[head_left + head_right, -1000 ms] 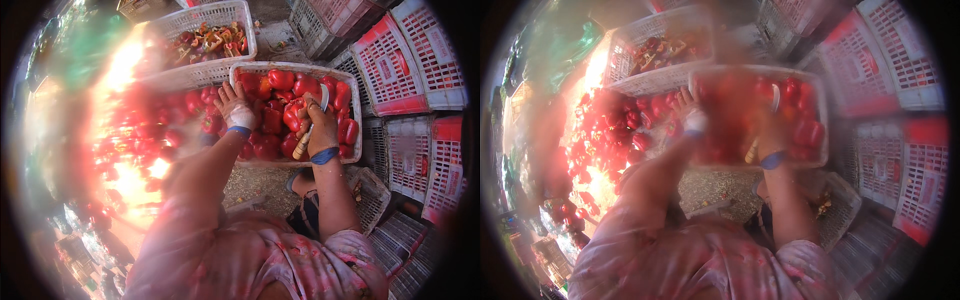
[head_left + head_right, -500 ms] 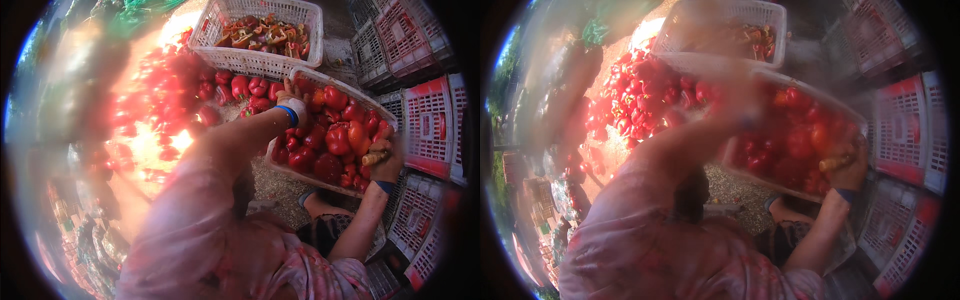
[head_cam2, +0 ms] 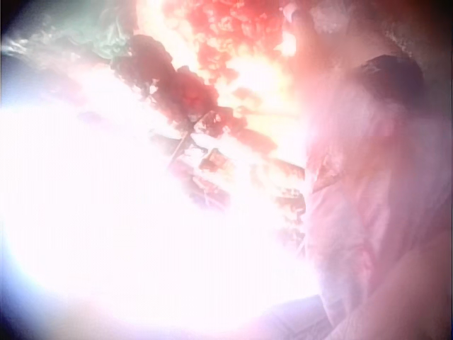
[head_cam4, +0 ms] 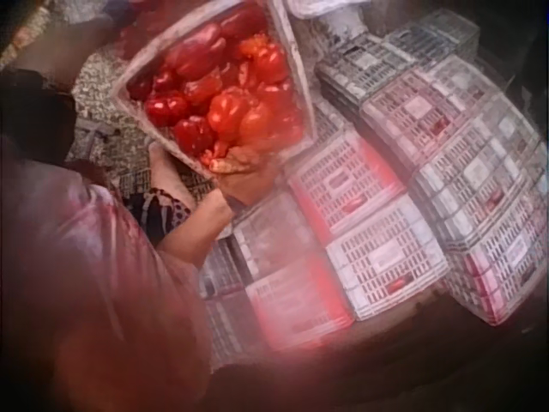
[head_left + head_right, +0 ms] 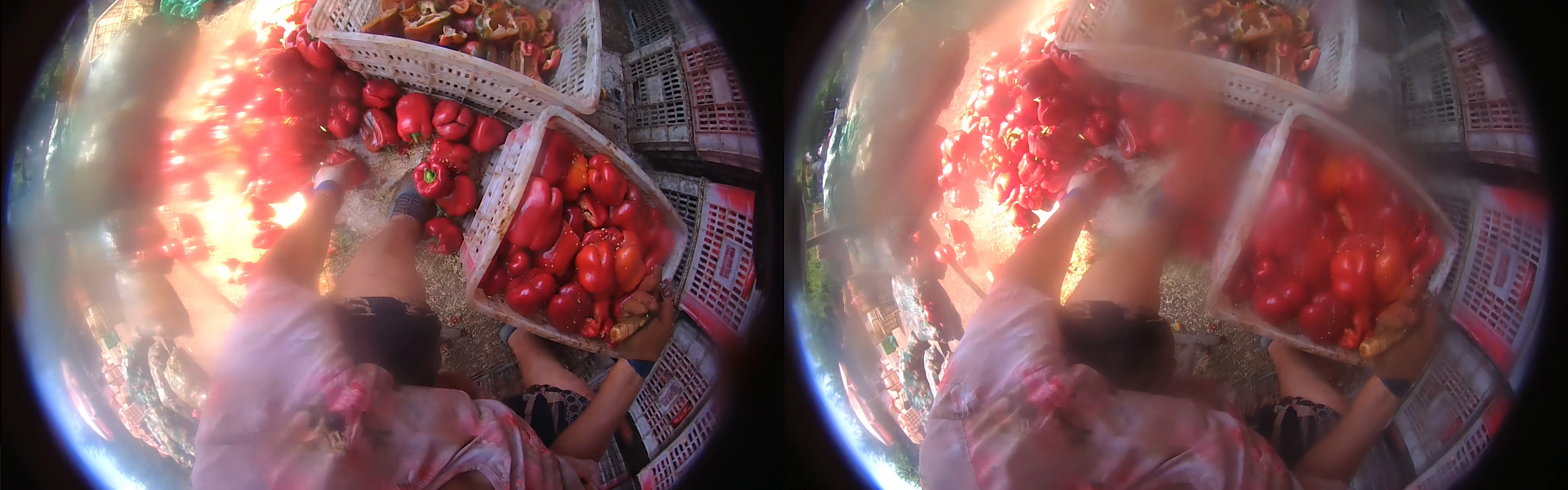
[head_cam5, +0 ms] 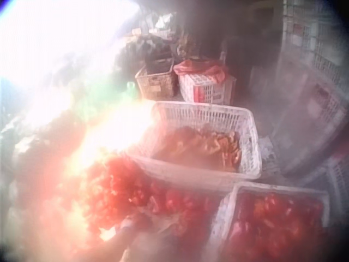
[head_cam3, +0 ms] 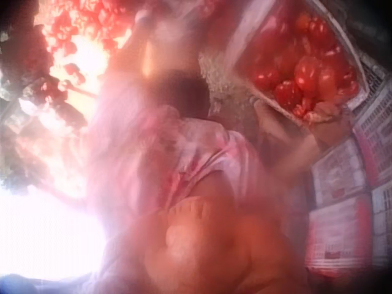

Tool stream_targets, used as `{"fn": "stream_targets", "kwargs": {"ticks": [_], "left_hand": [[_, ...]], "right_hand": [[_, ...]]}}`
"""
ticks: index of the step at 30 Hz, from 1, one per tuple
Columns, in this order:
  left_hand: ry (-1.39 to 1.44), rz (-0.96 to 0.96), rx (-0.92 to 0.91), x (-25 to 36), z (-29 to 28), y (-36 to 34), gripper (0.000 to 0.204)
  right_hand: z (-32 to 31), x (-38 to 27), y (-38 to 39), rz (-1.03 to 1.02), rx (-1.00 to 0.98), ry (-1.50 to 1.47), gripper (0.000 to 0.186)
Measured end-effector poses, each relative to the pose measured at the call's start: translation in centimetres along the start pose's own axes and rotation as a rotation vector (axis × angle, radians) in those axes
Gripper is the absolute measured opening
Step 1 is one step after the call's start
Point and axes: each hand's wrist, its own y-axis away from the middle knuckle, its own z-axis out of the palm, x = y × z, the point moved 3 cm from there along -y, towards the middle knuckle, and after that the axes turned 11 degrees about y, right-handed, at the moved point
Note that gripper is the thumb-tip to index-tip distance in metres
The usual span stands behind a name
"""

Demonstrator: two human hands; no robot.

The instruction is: The person cuts open red peppers with a curved knife, removes the seeds and cores by hand, and places the cleaned peppers and the discarded cores into separate plastic crates.

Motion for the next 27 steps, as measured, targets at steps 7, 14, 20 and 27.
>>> {"fn": "stream_targets", "kwargs": {"ticks": [7, 14, 20, 27], "left_hand": [[0.036, -0.050, -0.042, -0.6, 4.3, -3.2, 0.040], [0.612, 0.107, -0.168, 3.9, 2.4, 2.7, 0.048], [1.005, 0.480, -0.695, 19.1, -3.7, 21.9, 0.058], [0.664, 0.846, -1.170, 26.8, -6.5, 42.5, 0.070]], "right_hand": [[-0.7, 0.6, -0.9, -0.085, 0.246, 0.184, 0.040], [-0.4, -1.0, 0.6, -0.167, 0.127, -0.084, 0.045], [6.3, 2.0, 1.9, -0.172, 0.395, 0.228, 0.035], [15.1, 3.8, 3.7, -0.352, 0.146, 0.945, 0.063]]}}
